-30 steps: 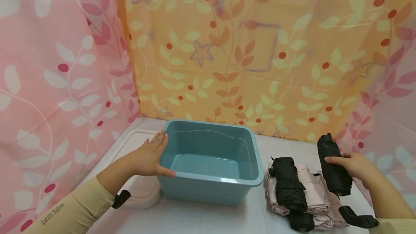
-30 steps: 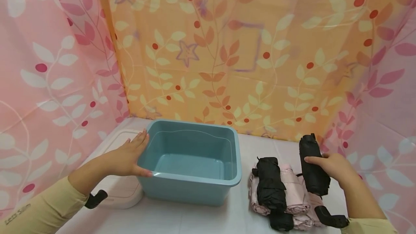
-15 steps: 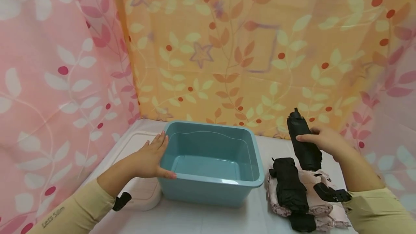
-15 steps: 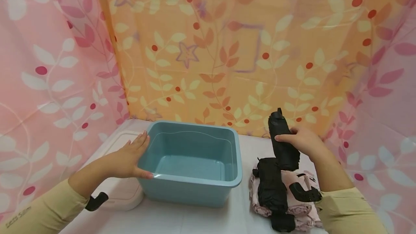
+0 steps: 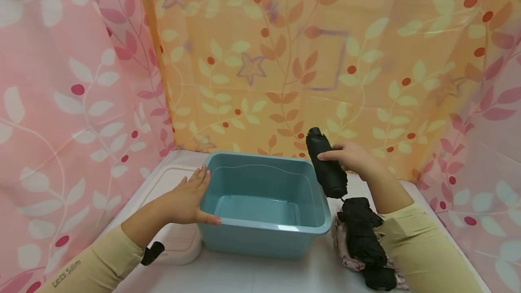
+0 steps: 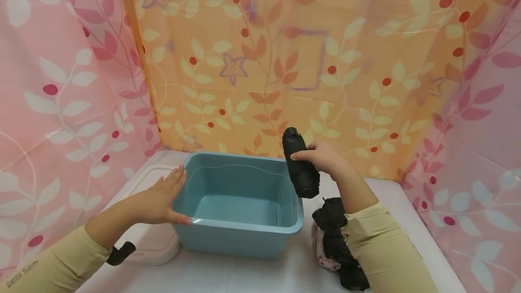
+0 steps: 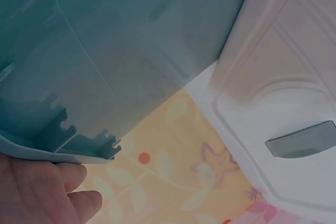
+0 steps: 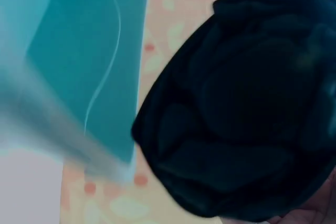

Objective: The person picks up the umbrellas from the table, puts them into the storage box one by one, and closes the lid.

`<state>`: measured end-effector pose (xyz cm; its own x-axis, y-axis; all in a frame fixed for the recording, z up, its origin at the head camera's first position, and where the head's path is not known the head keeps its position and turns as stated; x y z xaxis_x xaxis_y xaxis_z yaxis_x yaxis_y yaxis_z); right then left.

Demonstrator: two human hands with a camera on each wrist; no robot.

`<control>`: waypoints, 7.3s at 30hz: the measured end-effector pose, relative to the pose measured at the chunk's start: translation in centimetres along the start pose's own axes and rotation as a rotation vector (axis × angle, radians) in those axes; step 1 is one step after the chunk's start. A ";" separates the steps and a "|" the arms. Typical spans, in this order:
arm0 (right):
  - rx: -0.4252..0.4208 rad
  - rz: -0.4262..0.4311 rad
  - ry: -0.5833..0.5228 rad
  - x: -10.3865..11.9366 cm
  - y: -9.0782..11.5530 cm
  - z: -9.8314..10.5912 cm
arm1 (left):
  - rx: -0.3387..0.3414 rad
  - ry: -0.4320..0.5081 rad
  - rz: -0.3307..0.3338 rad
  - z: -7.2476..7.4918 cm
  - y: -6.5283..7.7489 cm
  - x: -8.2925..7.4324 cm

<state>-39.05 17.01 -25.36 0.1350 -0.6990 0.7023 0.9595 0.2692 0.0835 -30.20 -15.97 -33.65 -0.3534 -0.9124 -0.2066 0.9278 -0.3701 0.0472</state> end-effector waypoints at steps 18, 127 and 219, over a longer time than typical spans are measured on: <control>0.082 0.030 -0.043 4.6 -4.4 -7.4 | 0.005 0.043 -0.005 -0.3 0.0 0.0; 0.355 0.090 0.262 8.7 -9.7 -19.7 | 0.005 0.032 -0.004 -0.6 -0.2 -0.1; 0.029 -0.353 -0.217 -26.6 7.7 -1.3 | -0.029 0.136 0.008 -1.0 0.9 1.6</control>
<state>-34.96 36.86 -44.32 -0.2595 -0.5967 0.7593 0.9296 0.0588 0.3638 -29.81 -17.54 -34.89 -0.3287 -0.8824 -0.3368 0.9342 -0.3562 0.0216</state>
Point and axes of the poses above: each hand's wrist, its own y-axis away from the middle knuckle, its own z-axis out of the back of the hand, x = y × z, the point moved 10 cm from there along -y, towards the middle knuckle, and after that the axes turned 1 degree about -y, right-handed, at the moved point
